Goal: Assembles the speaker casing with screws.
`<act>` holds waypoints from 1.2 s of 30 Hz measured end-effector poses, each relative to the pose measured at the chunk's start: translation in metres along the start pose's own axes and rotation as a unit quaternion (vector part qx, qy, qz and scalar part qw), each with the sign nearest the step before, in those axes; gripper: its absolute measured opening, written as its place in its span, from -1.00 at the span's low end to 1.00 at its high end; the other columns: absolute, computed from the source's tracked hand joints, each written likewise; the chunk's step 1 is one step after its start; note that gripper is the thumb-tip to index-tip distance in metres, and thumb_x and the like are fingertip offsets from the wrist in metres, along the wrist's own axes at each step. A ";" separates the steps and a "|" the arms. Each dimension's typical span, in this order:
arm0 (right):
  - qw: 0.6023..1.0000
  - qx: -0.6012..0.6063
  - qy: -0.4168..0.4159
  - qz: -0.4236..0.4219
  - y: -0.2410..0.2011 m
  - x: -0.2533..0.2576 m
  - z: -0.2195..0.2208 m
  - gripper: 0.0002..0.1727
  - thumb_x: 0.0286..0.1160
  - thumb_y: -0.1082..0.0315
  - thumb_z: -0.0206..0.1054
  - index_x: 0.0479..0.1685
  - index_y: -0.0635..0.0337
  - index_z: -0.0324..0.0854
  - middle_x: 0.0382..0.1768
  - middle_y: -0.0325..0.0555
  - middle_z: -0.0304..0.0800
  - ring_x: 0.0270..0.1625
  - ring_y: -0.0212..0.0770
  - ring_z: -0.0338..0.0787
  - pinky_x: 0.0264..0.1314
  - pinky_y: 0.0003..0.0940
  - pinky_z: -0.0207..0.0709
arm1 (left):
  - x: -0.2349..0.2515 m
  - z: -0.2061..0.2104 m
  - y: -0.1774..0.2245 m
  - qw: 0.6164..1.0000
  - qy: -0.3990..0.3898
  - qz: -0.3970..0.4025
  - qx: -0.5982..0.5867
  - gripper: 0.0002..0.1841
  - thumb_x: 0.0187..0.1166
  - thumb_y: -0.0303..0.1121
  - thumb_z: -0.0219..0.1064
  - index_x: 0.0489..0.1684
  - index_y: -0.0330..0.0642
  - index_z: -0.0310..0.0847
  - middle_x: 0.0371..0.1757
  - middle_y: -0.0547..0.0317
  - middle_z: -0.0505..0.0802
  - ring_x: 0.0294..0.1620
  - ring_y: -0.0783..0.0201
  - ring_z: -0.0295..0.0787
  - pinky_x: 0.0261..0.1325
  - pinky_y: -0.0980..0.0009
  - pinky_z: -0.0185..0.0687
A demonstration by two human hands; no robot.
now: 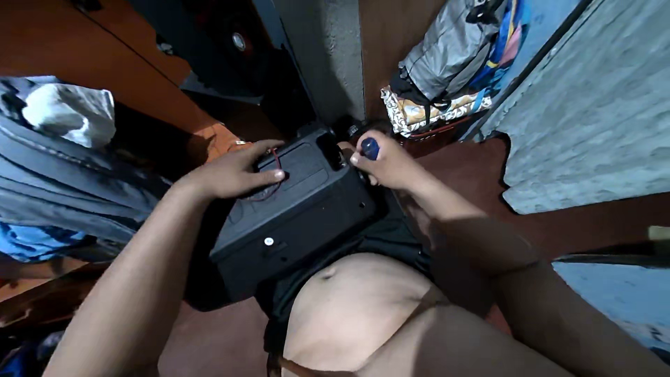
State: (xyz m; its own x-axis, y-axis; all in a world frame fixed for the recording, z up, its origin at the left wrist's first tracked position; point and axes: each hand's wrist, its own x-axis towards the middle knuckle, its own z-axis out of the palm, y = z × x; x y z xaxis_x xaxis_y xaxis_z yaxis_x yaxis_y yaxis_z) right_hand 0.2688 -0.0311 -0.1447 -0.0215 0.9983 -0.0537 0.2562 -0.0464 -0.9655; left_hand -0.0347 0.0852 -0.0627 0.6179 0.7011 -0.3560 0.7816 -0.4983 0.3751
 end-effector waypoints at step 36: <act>0.848 0.262 -0.299 -0.350 -0.076 -0.019 0.027 -0.49 0.58 -0.27 0.32 -0.17 0.02 0.47 -0.59 -0.28 0.55 -0.66 -0.44 0.49 -0.69 -0.57 0.32 | 0.001 0.008 0.001 0.999 0.035 0.003 0.036 -0.22 0.59 0.37 0.19 0.76 0.20 0.29 0.37 -0.25 0.75 0.41 -0.34 0.66 0.36 -0.56 0.38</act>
State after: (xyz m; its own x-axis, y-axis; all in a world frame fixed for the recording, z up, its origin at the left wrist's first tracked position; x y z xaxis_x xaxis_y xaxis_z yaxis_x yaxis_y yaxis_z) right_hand 0.2240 -0.0475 -0.0769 -0.5181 0.5987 0.6109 -0.4836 0.3840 -0.7865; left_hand -0.0326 0.0816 -0.0703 0.6163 0.7314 -0.2919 0.7841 -0.5358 0.3131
